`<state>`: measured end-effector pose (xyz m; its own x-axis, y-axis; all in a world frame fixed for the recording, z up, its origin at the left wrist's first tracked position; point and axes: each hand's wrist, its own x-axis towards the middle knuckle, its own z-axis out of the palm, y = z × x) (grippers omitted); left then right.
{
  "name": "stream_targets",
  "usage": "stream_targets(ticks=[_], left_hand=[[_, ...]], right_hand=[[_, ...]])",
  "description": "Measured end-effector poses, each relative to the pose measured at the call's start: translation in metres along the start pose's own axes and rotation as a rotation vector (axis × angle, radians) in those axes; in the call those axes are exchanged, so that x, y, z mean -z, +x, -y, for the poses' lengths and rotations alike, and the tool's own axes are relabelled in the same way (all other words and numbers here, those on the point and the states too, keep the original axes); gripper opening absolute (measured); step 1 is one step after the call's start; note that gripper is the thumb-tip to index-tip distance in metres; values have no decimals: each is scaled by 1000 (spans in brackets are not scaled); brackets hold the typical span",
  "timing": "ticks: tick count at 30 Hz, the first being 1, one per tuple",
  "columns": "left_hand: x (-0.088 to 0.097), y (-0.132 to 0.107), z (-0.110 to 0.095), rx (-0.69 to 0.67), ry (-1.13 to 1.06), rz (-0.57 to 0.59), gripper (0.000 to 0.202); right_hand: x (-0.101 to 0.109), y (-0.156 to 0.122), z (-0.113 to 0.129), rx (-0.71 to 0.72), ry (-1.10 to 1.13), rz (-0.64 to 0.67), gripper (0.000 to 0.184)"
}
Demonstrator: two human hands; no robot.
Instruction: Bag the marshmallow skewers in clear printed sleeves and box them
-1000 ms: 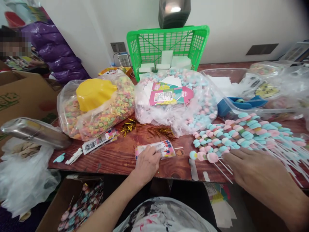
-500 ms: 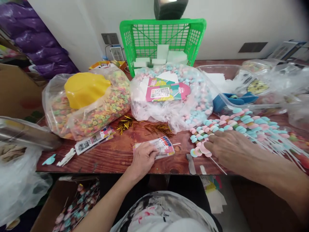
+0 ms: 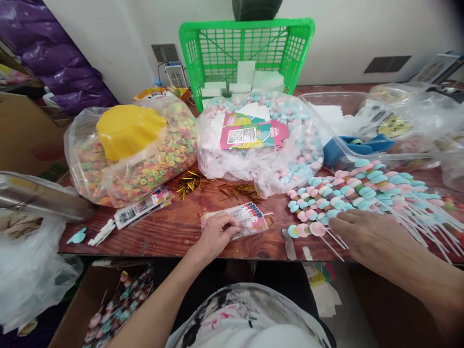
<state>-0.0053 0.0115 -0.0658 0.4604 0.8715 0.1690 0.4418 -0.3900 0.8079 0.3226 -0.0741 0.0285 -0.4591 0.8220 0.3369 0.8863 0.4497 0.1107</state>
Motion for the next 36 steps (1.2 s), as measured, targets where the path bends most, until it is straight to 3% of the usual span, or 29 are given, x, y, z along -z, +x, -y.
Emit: stream_targets(ticks=[4,7,10,13,21,28,36], left_hand=[[8,3,1,10,-95,76,8],[11,2,3,5,-146,73,8],[10,1,5,7,-181,56,8],[8,0,6,9,-203,45,8],[4,-3,8,-70,-172,26,11],[7,-6,5,-148,-131,86,16],[12,-7,8,-189,-103,135,21]], right_hand=[[-1,-13,11,-156,300,-195,14],[-20,-19,33,-338,470,-310,7],[-43,-19,53,-400,562,-326,7],[-54,-22,61,-400,578,-316,9],[-56,-40,58,-316,584,-235,11],[-48,-19,52,-211,585,-112,16],[-50,-9,53,-199,579,-220,15]])
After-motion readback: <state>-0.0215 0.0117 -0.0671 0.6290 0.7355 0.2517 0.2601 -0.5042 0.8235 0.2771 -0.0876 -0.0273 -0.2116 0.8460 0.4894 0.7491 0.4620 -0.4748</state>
